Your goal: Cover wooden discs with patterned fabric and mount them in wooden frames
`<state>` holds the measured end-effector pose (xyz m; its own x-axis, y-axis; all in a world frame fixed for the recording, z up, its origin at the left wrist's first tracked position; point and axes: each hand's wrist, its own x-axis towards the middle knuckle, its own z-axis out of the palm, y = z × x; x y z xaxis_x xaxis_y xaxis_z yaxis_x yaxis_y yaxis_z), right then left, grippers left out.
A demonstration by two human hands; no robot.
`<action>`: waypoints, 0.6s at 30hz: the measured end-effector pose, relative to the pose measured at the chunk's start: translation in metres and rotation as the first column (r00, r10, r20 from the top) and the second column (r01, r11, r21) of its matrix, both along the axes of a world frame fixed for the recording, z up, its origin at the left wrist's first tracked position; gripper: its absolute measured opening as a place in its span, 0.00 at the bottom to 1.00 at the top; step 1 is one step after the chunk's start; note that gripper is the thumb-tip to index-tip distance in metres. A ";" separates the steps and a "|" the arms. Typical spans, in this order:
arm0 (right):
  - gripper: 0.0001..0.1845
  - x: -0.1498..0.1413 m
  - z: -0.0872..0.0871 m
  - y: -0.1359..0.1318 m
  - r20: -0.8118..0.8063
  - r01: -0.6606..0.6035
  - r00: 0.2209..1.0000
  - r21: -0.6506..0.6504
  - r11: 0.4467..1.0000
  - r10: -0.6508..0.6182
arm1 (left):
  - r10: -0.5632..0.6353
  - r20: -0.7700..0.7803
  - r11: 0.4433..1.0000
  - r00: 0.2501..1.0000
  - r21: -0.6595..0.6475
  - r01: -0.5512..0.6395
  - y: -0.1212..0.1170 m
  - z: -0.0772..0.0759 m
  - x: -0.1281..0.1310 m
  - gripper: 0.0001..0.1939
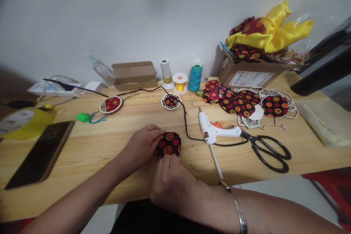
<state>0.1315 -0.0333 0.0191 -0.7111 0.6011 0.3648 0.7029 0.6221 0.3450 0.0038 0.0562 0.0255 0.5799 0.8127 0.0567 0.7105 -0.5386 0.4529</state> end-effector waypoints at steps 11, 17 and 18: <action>0.11 -0.006 -0.007 -0.010 0.082 -0.064 0.994 -0.016 0.998 0.066 | -0.170 0.042 0.980 0.984 0.112 0.165 -0.011 0.003 -0.009 0.13; 0.13 -0.006 -0.012 -0.013 0.077 -0.047 0.996 0.009 0.999 0.046 | -0.435 0.094 0.899 0.896 0.102 0.426 -0.010 0.002 -0.008 0.14; 0.14 -0.006 -0.012 -0.014 0.081 -0.047 0.996 0.004 0.999 0.046 | -0.430 0.100 0.902 0.897 0.082 0.423 -0.010 0.000 -0.008 0.15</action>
